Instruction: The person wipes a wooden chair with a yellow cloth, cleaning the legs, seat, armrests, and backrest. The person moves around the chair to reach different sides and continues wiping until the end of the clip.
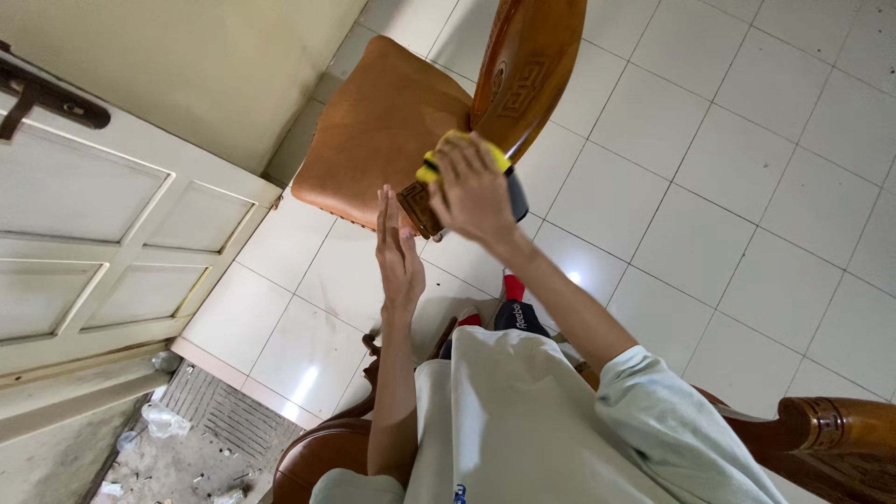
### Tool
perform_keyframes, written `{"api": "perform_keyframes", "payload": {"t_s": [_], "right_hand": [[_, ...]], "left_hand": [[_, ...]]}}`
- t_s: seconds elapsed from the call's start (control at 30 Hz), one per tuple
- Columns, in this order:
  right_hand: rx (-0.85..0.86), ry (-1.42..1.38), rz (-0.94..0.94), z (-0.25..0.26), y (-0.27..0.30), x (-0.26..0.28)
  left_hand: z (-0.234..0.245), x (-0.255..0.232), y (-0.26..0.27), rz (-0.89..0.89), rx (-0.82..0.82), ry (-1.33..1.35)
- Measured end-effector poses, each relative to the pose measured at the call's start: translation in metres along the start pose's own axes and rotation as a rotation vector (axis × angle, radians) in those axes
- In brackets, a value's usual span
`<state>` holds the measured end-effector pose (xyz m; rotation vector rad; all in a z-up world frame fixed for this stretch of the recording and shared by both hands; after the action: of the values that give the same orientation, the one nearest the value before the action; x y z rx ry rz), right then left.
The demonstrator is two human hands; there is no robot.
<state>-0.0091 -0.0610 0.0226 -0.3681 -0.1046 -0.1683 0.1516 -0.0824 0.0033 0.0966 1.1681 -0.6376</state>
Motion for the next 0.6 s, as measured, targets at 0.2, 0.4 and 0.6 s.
{"api": "perform_keyframes", "payload": {"t_s": [0.2,0.4,0.6], "right_hand": [[-0.186,-0.155,0.111,0.025,0.035,0.035],[-0.248,-0.110,0.175,0.033,0.032,-0.027],[-0.242,-0.178,-0.036,0.053,0.025,-0.069]], "left_hand": [[0.011,-0.012,-0.006,-0.053,-0.034,0.034],[0.003,-0.030,-0.012,-0.088,0.041,0.017],[0.007,-0.032,-0.016,-0.046,0.065,0.030]]}}
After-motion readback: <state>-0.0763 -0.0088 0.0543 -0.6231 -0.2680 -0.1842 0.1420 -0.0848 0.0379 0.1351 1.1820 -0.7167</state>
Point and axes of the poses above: each hand's wrist, its own y-axis away from the middle knuckle, its own z-axis out of the back of the hand, x = y × z, the point moved 6 cm from there along -y, towards the middle knuckle, and after that the axes turned 4 degrees about z, right-handed, at the moved point
